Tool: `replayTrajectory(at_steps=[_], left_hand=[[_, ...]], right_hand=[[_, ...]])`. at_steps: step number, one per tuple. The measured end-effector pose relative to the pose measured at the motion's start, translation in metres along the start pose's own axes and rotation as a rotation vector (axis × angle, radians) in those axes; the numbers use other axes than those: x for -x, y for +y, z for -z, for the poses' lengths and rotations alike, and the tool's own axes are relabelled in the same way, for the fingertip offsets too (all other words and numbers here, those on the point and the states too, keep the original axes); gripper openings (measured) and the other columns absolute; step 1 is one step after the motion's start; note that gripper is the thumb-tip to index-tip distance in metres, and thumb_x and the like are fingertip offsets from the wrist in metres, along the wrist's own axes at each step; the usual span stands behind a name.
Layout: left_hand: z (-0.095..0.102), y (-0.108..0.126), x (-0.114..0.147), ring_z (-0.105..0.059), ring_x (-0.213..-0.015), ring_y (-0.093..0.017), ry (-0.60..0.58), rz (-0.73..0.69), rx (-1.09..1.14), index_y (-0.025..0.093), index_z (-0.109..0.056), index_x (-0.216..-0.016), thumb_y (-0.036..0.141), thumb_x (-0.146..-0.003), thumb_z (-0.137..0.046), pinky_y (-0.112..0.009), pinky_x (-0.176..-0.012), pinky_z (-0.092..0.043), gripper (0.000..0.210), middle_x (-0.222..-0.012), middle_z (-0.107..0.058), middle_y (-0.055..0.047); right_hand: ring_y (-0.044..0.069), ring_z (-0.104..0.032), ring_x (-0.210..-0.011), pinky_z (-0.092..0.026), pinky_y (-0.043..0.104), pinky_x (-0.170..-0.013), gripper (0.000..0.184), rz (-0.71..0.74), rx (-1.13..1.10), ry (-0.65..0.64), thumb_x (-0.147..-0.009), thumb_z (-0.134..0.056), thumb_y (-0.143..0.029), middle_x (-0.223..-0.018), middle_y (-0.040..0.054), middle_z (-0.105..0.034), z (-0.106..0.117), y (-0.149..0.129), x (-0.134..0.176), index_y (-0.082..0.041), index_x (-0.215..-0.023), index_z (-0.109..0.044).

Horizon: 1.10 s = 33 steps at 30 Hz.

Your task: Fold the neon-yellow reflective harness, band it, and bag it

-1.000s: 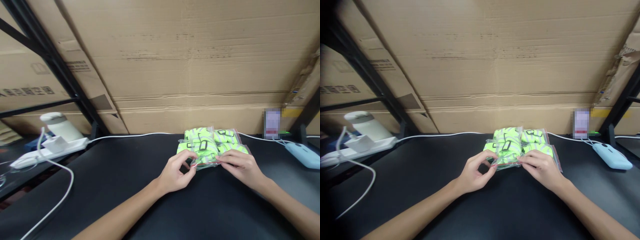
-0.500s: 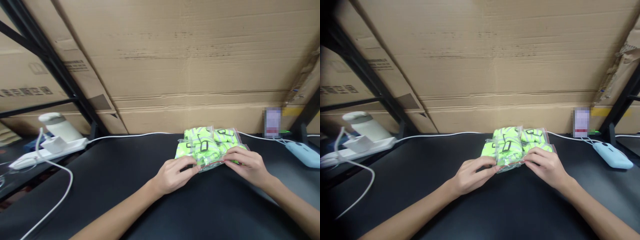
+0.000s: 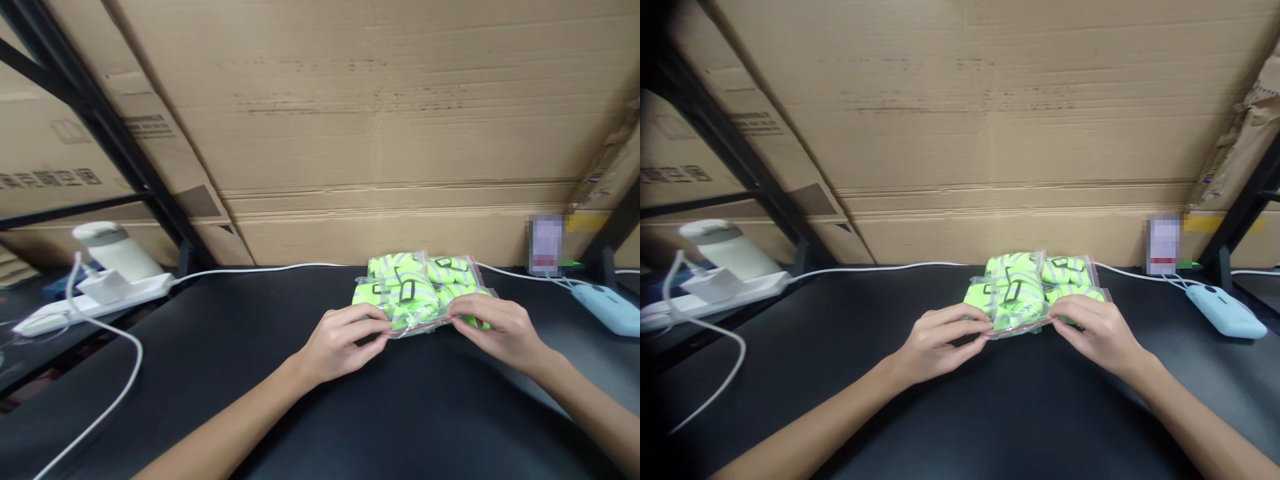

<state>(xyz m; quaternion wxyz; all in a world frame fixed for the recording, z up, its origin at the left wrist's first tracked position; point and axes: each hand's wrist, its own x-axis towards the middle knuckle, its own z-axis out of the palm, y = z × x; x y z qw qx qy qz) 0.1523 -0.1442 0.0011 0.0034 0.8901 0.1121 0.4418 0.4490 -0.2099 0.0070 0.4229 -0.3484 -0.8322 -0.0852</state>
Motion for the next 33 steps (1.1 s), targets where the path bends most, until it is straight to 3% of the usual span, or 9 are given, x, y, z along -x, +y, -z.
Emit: replayTrajectory(at_steps=[5,10,15,18,21,24,29,33], left_hand=[[0.001,0.001,0.001,-0.073,-0.073,-0.012,0.009,-0.014,-0.034,0.019,-0.074,-0.098,0.011,-0.09,-0.067,-0.018,-0.061,-0.059,0.013,-0.086,-0.075,-0.003],[0.003,0.002,0.001,-0.074,-0.075,-0.013,0.098,-0.057,-0.102,0.017,-0.072,-0.102,0.007,-0.087,-0.071,-0.021,-0.068,-0.06,0.018,-0.089,-0.076,-0.003],[0.005,0.007,-0.003,-0.072,-0.079,-0.014,0.117,-0.065,-0.095,0.017,-0.069,-0.103,0.003,-0.085,-0.069,-0.022,-0.068,-0.058,0.022,-0.091,-0.075,-0.004],[0.005,0.014,-0.007,-0.071,-0.083,-0.016,0.195,-0.037,-0.077,0.017,-0.065,-0.1,0.006,-0.088,-0.065,-0.025,-0.07,-0.059,0.017,-0.096,-0.072,-0.006],[0.005,0.022,-0.009,-0.07,-0.093,-0.019,0.217,-0.037,-0.009,0.019,-0.057,-0.103,0.009,-0.094,-0.055,-0.032,-0.077,-0.061,0.013,-0.108,-0.07,-0.011],[0.005,0.029,-0.008,-0.071,-0.099,-0.02,0.209,-0.02,0.11,0.02,-0.053,-0.107,0.013,-0.101,-0.048,-0.032,-0.078,-0.062,0.01,-0.112,-0.069,-0.013],[0.0,0.043,-0.007,-0.071,-0.092,-0.02,0.322,0.182,0.33,0.019,-0.054,-0.108,0.019,-0.104,-0.048,-0.028,-0.07,-0.061,0.008,-0.1,-0.07,-0.01],[-0.005,0.047,-0.012,-0.063,-0.059,-0.01,0.324,0.61,0.535,0.017,-0.059,-0.097,0.024,-0.1,-0.057,-0.016,-0.05,-0.052,0.008,-0.078,-0.067,-0.002]], right_hand=[[0.019,-0.077,-0.081,-0.066,0.033,-0.079,0.02,-0.017,0.002,-0.02,-0.093,-0.063,-0.014,-0.089,0.0011,-0.08,0.001,0.003,0.003,-0.026,-0.103,-0.076],[0.019,-0.077,-0.083,-0.065,0.033,-0.08,0.022,0.001,0.033,-0.011,-0.095,-0.063,-0.014,-0.093,0.0007,-0.079,0.003,-0.002,0.002,-0.027,-0.108,-0.075],[0.019,-0.076,-0.08,-0.064,0.03,-0.079,0.024,0.013,0.023,0.088,-0.093,-0.064,-0.01,-0.091,0.0011,-0.079,0.006,-0.014,-0.003,-0.027,-0.106,-0.074],[0.021,-0.074,-0.086,-0.061,0.033,-0.08,0.017,-0.111,-0.082,0.155,-0.091,-0.067,-0.012,-0.093,0.0035,-0.075,0.004,-0.02,-0.007,-0.027,-0.097,-0.073],[0.026,-0.069,-0.108,-0.057,0.041,-0.094,0.008,-0.265,-0.249,0.165,-0.092,-0.068,-0.018,-0.114,0.0081,-0.071,0.001,-0.028,-0.008,-0.025,-0.091,-0.07],[0.024,-0.072,-0.105,-0.06,0.037,-0.091,0.004,-0.412,-0.494,0.131,-0.095,-0.066,-0.023,-0.111,0.009,-0.074,-0.001,-0.038,-0.009,-0.024,-0.091,-0.065],[0.017,-0.072,-0.076,-0.06,0.023,-0.063,0.015,-0.622,-0.774,0.149,-0.092,-0.073,-0.034,-0.088,0.0061,-0.075,-0.002,-0.051,-0.014,-0.022,-0.086,-0.065],[0.012,-0.062,-0.058,-0.055,0.022,-0.054,0.024,-0.806,-0.96,0.09,-0.088,-0.077,-0.042,-0.068,0.0,-0.066,-0.01,-0.044,-0.011,-0.021,-0.088,-0.065]])
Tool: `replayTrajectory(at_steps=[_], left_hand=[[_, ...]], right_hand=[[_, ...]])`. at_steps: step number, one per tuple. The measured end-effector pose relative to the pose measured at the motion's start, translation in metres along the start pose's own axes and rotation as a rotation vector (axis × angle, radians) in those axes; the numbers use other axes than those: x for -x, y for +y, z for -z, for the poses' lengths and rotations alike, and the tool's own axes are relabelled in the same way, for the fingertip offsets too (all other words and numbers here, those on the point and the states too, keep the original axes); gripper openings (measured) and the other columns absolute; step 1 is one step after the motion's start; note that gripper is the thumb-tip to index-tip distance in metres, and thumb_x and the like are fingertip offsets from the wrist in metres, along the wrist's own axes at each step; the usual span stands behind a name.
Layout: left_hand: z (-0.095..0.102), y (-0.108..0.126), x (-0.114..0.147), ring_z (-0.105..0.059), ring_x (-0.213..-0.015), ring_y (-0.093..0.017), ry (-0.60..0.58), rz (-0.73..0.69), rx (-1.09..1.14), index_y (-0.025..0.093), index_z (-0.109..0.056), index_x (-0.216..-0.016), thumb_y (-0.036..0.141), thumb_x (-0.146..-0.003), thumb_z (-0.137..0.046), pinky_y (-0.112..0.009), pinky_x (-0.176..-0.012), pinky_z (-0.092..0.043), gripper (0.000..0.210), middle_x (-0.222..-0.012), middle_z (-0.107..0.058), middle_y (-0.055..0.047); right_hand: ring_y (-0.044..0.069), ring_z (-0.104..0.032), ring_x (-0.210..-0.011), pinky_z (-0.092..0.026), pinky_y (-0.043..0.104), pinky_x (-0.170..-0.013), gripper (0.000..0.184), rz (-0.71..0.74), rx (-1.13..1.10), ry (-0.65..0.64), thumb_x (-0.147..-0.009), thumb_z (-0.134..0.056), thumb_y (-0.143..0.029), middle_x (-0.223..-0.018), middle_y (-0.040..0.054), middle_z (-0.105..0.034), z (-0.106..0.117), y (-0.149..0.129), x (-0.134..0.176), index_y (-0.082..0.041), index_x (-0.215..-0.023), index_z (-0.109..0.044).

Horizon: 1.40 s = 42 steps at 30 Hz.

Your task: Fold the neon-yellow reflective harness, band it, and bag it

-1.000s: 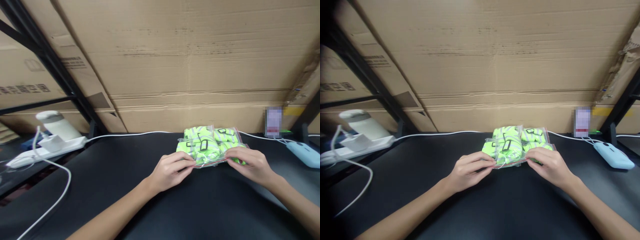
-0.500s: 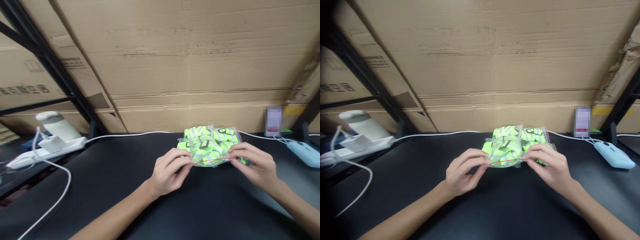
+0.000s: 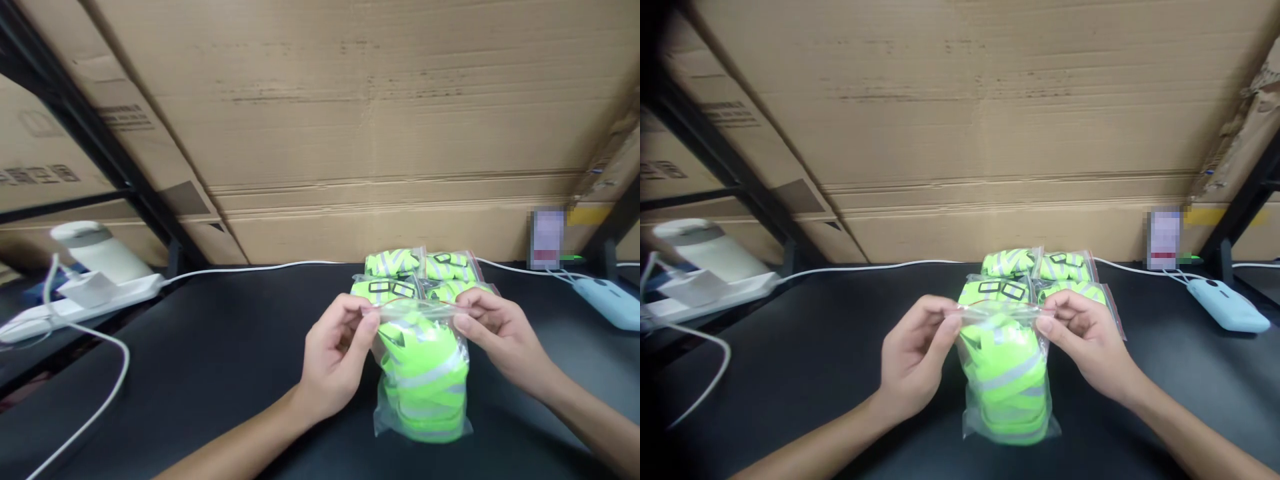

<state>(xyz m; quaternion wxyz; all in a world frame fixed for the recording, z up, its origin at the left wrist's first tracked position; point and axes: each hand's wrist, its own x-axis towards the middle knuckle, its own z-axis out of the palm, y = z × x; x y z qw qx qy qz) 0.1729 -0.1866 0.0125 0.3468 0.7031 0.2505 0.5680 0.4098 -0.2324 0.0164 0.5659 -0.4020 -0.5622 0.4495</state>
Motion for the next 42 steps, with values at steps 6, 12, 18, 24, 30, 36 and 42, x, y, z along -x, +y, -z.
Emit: replayTrajectory(at_steps=[6,12,18,24,30,36,42], left_hand=[[0.0,-0.022,-0.015,-0.057,-0.055,-0.011,-0.065,0.619,0.384,0.011,-0.068,-0.085,0.041,-0.085,-0.077,-0.019,-0.045,-0.053,0.031,-0.065,-0.062,-0.001],[0.003,-0.029,-0.016,-0.058,-0.062,-0.011,-0.066,0.802,0.489,0.007,-0.073,-0.081,0.043,-0.075,-0.085,-0.018,-0.048,-0.054,0.038,-0.066,-0.062,-0.004],[0.003,-0.027,-0.016,-0.058,-0.062,-0.012,-0.065,0.783,0.46,0.009,-0.075,-0.086,0.045,-0.075,-0.085,-0.018,-0.046,-0.054,0.04,-0.065,-0.062,-0.003],[0.005,-0.027,-0.015,-0.06,-0.059,-0.012,-0.069,0.72,0.396,0.009,-0.075,-0.079,0.04,-0.072,-0.088,-0.019,-0.049,-0.056,0.035,-0.065,-0.065,-0.004],[0.005,-0.027,-0.014,-0.06,-0.056,-0.011,-0.077,0.644,0.405,0.01,-0.072,-0.075,0.039,-0.076,-0.085,-0.022,-0.05,-0.057,0.032,-0.064,-0.065,-0.004],[-0.002,-0.03,-0.008,-0.062,-0.056,-0.013,-0.153,0.721,0.447,0.01,-0.07,-0.077,0.046,-0.079,-0.081,-0.022,-0.046,-0.056,0.038,-0.07,-0.065,-0.004],[-0.001,-0.033,-0.006,-0.058,-0.048,-0.009,-0.189,0.695,0.384,0.01,-0.066,-0.069,0.045,-0.075,-0.085,-0.021,-0.047,-0.056,0.04,-0.059,-0.063,-0.002]], right_hand=[[0.011,-0.059,-0.059,-0.053,0.021,-0.051,0.032,-0.321,-0.191,-0.034,-0.086,-0.078,-0.047,-0.07,-0.0002,-0.064,0.007,0.021,-0.008,-0.018,-0.087,-0.064],[0.011,-0.059,-0.063,-0.053,0.021,-0.052,0.036,-0.419,-0.237,-0.016,-0.084,-0.08,-0.049,-0.072,0.0007,-0.062,0.008,0.021,-0.009,-0.016,-0.081,-0.065],[0.012,-0.059,-0.064,-0.052,0.021,-0.05,0.036,-0.448,-0.219,0.032,-0.078,-0.083,-0.049,-0.074,0.0006,-0.061,0.007,0.024,-0.009,-0.016,-0.079,-0.07],[0.019,-0.066,-0.092,-0.058,0.029,-0.077,0.032,-0.386,-0.175,0.06,-0.082,-0.081,-0.048,-0.096,0.0064,-0.072,0.004,0.027,-0.005,-0.018,-0.088,-0.071],[0.017,-0.069,-0.082,-0.057,0.03,-0.075,0.032,-0.387,-0.258,0.008,-0.087,-0.077,-0.047,-0.092,0.0054,-0.075,0.0,0.024,-0.002,-0.019,-0.085,-0.061],[0.014,-0.068,-0.073,-0.055,0.025,-0.067,0.034,-0.407,-0.243,0.06,-0.082,-0.081,-0.045,-0.082,0.0027,-0.074,-0.001,0.025,-0.002,-0.019,-0.079,-0.058],[0.016,-0.069,-0.074,-0.054,0.025,-0.062,0.036,-0.537,-0.131,-0.002,-0.082,-0.078,-0.052,-0.088,0.0066,-0.075,-0.001,0.025,-0.002,-0.018,-0.09,-0.07]])
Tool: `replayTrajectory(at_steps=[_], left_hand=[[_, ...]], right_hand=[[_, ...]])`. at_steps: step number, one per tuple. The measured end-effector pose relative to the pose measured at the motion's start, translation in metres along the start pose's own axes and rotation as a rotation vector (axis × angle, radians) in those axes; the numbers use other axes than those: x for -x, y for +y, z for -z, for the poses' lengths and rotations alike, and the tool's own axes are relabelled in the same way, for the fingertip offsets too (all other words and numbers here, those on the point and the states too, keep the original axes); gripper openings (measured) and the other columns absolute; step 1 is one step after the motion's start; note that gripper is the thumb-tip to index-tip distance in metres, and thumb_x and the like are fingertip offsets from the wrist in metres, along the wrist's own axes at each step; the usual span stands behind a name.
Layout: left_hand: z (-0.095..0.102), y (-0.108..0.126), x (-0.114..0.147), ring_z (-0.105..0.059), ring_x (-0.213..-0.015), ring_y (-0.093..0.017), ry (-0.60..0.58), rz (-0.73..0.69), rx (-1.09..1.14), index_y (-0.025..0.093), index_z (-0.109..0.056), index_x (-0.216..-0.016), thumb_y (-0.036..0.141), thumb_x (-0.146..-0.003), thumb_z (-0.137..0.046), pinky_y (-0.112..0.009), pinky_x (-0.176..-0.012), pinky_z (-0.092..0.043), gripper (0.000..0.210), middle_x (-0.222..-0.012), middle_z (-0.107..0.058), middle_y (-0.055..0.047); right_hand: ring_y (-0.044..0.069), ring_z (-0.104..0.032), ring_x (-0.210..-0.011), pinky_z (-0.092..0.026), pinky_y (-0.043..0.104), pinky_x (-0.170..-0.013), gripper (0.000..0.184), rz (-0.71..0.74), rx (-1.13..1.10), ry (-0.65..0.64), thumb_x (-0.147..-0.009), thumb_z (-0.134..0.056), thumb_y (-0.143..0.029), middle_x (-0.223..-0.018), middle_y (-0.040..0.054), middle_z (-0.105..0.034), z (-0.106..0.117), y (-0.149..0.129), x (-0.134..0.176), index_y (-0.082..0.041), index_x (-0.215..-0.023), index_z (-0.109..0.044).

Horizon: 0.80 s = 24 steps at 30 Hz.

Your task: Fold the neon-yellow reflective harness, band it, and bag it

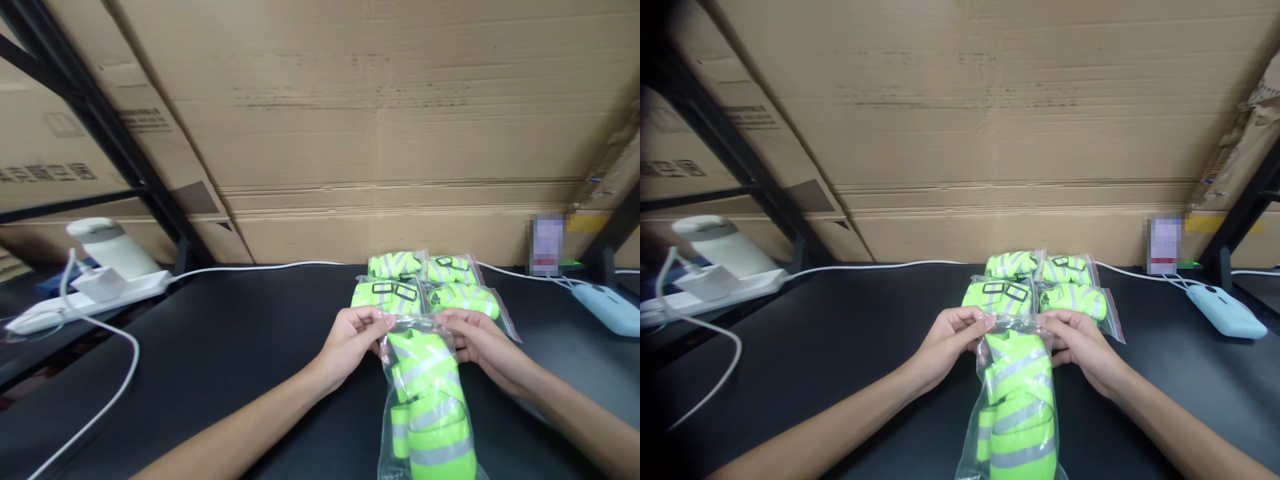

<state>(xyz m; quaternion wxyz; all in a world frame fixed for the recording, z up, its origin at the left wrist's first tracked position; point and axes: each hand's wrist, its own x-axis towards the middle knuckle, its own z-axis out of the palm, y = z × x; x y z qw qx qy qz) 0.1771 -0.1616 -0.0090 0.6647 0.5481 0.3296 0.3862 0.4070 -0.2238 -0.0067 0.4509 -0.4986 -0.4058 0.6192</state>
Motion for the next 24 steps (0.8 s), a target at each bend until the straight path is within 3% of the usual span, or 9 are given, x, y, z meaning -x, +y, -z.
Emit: replayTrajectory(at_steps=[6,11,20,24], left_hand=[[-0.0008,0.0016,-0.0003,-0.057,-0.043,-0.01,-0.051,0.07,0.032,0.014,-0.059,-0.065,0.045,-0.074,-0.085,-0.021,-0.042,-0.053,0.041,-0.056,-0.057,0.002],[-0.0035,0.0002,0.0016,-0.058,-0.042,-0.01,-0.071,0.081,-0.062,0.013,-0.064,-0.068,0.052,-0.077,-0.081,-0.021,-0.04,-0.05,0.043,-0.056,-0.061,0.0],[-0.0001,0.0016,0.0011,-0.057,-0.045,-0.011,-0.119,0.006,-0.198,0.014,-0.064,-0.066,0.057,-0.075,-0.081,-0.021,-0.044,-0.048,0.047,-0.055,-0.06,0.0],[-0.0023,0.0003,0.0023,-0.054,-0.044,-0.011,-0.141,0.009,-0.237,0.014,-0.066,-0.069,0.061,-0.077,-0.076,-0.022,-0.043,-0.045,0.048,-0.055,-0.057,0.001]], right_hand=[[0.01,-0.059,-0.062,-0.048,0.02,-0.056,0.037,0.027,0.045,-0.029,-0.078,-0.082,-0.053,-0.07,-0.0007,-0.065,-0.0005,0.003,-0.0003,-0.018,-0.074,-0.07],[0.009,-0.051,-0.055,-0.043,0.019,-0.05,0.035,0.103,0.092,-0.023,-0.076,-0.084,-0.051,-0.063,-0.002,-0.061,-0.0014,0.0027,-0.0001,-0.019,-0.071,-0.071],[0.01,-0.058,-0.059,-0.045,0.018,-0.048,0.033,0.098,0.13,-0.059,-0.081,-0.08,-0.053,-0.077,0.0031,-0.071,0.0013,0.008,-0.0026,-0.02,-0.084,-0.078],[0.011,-0.056,-0.055,-0.045,0.021,-0.048,0.038,0.103,0.168,-0.063,-0.076,-0.082,-0.055,-0.068,0.0011,-0.066,-0.0003,0.0082,-0.0024,-0.018,-0.08,-0.077]])
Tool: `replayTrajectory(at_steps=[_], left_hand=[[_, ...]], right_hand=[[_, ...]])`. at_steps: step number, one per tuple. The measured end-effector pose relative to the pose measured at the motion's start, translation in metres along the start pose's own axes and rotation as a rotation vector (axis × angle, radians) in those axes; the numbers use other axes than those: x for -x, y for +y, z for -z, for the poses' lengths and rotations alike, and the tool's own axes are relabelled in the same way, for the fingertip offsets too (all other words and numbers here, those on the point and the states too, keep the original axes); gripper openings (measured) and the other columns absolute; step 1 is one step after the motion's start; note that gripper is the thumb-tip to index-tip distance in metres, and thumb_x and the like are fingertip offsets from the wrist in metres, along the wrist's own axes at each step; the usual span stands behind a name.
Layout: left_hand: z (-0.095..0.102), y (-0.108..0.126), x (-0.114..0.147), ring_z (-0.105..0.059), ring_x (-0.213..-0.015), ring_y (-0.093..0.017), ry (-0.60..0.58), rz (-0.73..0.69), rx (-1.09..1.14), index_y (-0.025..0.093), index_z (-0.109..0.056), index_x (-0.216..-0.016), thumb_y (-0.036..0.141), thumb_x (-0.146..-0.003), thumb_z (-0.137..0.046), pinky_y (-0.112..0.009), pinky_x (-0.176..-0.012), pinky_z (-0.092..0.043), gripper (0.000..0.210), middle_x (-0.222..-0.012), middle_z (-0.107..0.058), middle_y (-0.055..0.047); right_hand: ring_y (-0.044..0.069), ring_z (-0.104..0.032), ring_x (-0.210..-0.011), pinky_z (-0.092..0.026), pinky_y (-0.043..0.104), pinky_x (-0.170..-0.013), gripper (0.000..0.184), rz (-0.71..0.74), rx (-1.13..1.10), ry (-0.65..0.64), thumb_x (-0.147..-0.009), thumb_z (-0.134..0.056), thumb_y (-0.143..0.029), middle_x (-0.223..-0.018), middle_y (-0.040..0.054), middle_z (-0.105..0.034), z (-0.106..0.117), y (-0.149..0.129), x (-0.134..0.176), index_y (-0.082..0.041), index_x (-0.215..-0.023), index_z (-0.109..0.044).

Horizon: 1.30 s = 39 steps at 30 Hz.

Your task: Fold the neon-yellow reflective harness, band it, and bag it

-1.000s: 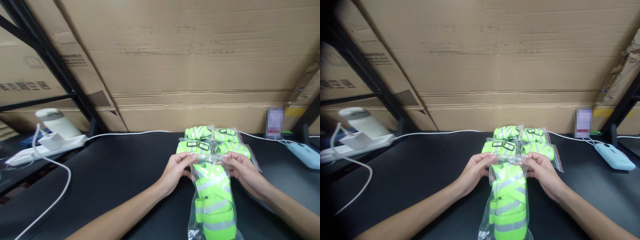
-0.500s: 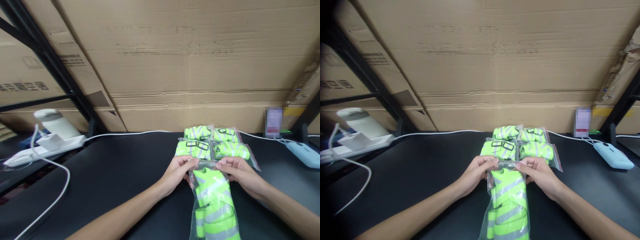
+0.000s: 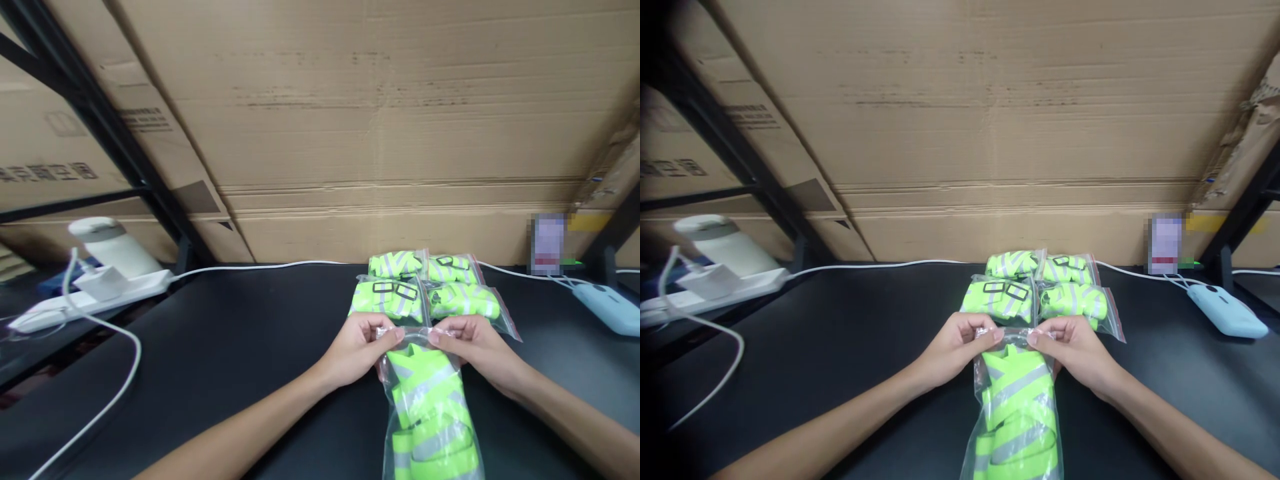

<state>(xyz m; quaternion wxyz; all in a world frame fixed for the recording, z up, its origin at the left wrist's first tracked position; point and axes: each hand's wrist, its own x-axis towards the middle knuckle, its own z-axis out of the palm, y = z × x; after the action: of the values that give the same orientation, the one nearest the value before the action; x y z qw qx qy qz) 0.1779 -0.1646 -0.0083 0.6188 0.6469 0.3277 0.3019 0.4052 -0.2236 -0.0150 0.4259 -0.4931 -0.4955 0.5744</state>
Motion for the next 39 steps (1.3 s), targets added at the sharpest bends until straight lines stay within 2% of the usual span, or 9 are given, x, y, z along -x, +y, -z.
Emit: replayTrajectory(at_steps=[6,13,16,20,25,31,34,39], left_hand=[[-0.002,0.0,0.001,-0.047,-0.049,-0.009,-0.002,-0.049,-0.083,0.013,-0.071,-0.068,0.054,-0.079,-0.077,-0.02,-0.046,-0.037,0.043,-0.056,-0.057,0.0],[-0.003,0.005,0.005,-0.05,-0.049,-0.011,-0.064,0.024,-0.02,0.015,-0.067,-0.067,0.055,-0.076,-0.079,-0.022,-0.045,-0.044,0.043,-0.057,-0.054,0.001],[-0.004,0.005,0.004,-0.047,-0.048,-0.009,-0.081,0.027,-0.001,0.015,-0.064,-0.065,0.053,-0.075,-0.08,-0.02,-0.046,-0.04,0.043,-0.057,-0.054,0.003],[-0.006,0.004,0.003,-0.046,-0.053,-0.008,-0.07,0.025,-0.03,0.013,-0.069,-0.067,0.051,-0.077,-0.079,-0.019,-0.051,-0.037,0.041,-0.058,-0.058,0.001],[-0.005,0.002,0.003,-0.044,-0.051,-0.009,-0.075,0.044,-0.08,0.012,-0.068,-0.065,0.052,-0.074,-0.081,-0.021,-0.049,-0.034,0.043,-0.056,-0.057,0.0],[-0.004,0.004,0.003,-0.042,-0.051,-0.008,-0.031,0.015,-0.08,0.012,-0.067,-0.064,0.055,-0.075,-0.079,-0.021,-0.05,-0.032,0.045,-0.056,-0.057,0.0],[-0.002,0.003,0.001,-0.043,-0.051,-0.007,-0.041,0.021,-0.068,0.012,-0.069,-0.066,0.054,-0.075,-0.079,-0.02,-0.051,-0.033,0.044,-0.056,-0.057,0.001],[0.001,0.0,0.0,-0.052,-0.056,-0.01,-0.095,0.095,-0.059,0.013,-0.077,-0.077,0.05,-0.075,-0.081,-0.022,-0.055,-0.04,0.038,-0.067,-0.068,-0.004]], right_hand=[[0.012,-0.054,-0.06,-0.044,0.023,-0.053,0.038,0.07,0.053,-0.031,-0.078,-0.081,-0.056,-0.072,0.0014,-0.066,-0.003,0.0,0.002,-0.019,-0.086,-0.076],[0.014,-0.054,-0.058,-0.044,0.025,-0.051,0.041,0.042,0.086,-0.062,-0.081,-0.076,-0.06,-0.068,0.0012,-0.063,-0.007,0.0,0.003,-0.019,-0.085,-0.076],[0.014,-0.055,-0.061,-0.044,0.027,-0.057,0.04,0.078,0.111,-0.074,-0.08,-0.077,-0.058,-0.07,0.002,-0.065,-0.009,-0.002,0.004,-0.018,-0.078,-0.075],[0.014,-0.054,-0.065,-0.042,0.027,-0.061,0.035,0.106,0.151,-0.059,-0.079,-0.079,-0.053,-0.072,0.0012,-0.065,-0.014,-0.004,0.006,-0.018,-0.078,-0.074],[0.015,-0.057,-0.063,-0.044,0.026,-0.058,0.033,0.098,0.16,-0.05,-0.08,-0.079,-0.052,-0.071,0.0015,-0.067,-0.017,0.002,0.005,-0.019,-0.078,-0.075],[0.012,-0.052,-0.046,-0.043,0.024,-0.042,0.034,0.043,0.106,-0.064,-0.078,-0.08,-0.053,-0.059,-0.0003,-0.061,-0.01,0.003,0.002,-0.02,-0.074,-0.073],[0.011,-0.052,-0.048,-0.046,0.024,-0.044,0.035,0.068,0.091,-0.06,-0.076,-0.082,-0.053,-0.06,-0.0005,-0.06,-0.009,-0.001,0.003,-0.019,-0.071,-0.072],[0.012,-0.054,-0.053,-0.049,0.025,-0.048,0.033,0.093,0.113,-0.064,-0.077,-0.081,-0.051,-0.063,0.0002,-0.061,-0.012,-0.003,0.005,-0.019,-0.076,-0.074]])
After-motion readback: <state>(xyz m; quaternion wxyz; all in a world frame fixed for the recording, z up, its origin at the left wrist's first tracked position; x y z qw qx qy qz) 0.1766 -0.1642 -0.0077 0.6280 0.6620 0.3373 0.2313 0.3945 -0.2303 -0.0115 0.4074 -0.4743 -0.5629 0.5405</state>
